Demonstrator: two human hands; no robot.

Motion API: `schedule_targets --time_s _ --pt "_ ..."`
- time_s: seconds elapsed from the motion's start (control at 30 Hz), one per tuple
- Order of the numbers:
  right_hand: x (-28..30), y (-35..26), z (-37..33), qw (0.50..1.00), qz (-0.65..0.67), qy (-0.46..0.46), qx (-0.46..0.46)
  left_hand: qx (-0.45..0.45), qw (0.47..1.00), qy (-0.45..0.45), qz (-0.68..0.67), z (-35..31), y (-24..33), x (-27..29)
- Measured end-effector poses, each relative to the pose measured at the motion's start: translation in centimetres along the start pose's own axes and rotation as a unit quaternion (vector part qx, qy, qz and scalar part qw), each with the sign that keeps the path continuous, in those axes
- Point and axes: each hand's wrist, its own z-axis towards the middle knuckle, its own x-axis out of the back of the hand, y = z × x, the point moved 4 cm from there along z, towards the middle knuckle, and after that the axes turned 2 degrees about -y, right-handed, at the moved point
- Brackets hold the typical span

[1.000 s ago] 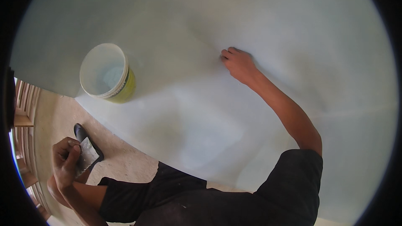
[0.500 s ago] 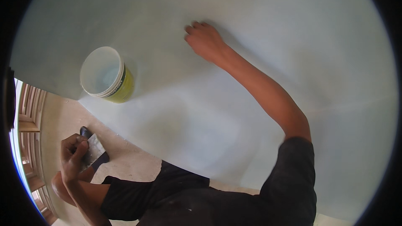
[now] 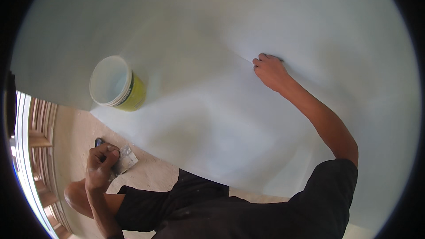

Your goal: The person applies white putty to the inside corner and seams of a white cabinet using a small metal scraper.

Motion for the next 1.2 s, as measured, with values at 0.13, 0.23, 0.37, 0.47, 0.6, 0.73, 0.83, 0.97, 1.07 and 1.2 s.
schedule_targets --time_s 0.13,0.23,0.37,0.47,0.6,0.73,0.83,0.97,1.07,1.2 --pt "4.4 0.2 -5.8 0.963 0.164 0.154 -0.147 -0.025 0.998 -0.03 0.053 1.1 1.9 -2.8" --pt "8.5 -2.5 -9.0 0.779 0.528 0.202 -0.27 -0.074 0.994 -0.068 0.029 2.7 4.5 -7.1" --pt "9.9 -7.7 -11.6 0.56 0.75 0.251 -0.247 -0.058 0.988 -0.14 -0.04 4.4 6.5 -13.5" --pt "11.7 -9.5 -12.1 0.518 0.782 0.283 -0.199 -0.054 0.977 -0.176 -0.107 4.2 8.4 -17.1" --pt "11.4 -10.2 -12.8 0.544 0.738 0.368 -0.159 -0.089 0.969 -0.194 -0.127 4.3 10.7 -19.5" --pt "12.0 -11.3 -13.3 0.587 0.71 0.344 -0.185 -0.146 0.965 -0.196 -0.098 4.7 10.9 -20.5" --pt "12.4 -11.3 -13.5 0.615 0.695 0.328 -0.177 -0.147 0.961 -0.208 -0.105 4.6 10.4 -21.0" --pt "13.5 -11.2 -13.3 0.632 0.682 0.351 -0.109 -0.133 0.957 -0.205 -0.157 4.0 10.4 -21.3" --pt "14.2 -11.6 -12.9 0.636 0.679 0.36 -0.074 -0.1 0.952 -0.212 -0.198 3.8 10.2 -21.0" --pt "13.9 -11.7 -12.4 0.668 0.644 0.367 -0.067 -0.138 0.958 -0.185 -0.168 3.5 10.7 -20.6"
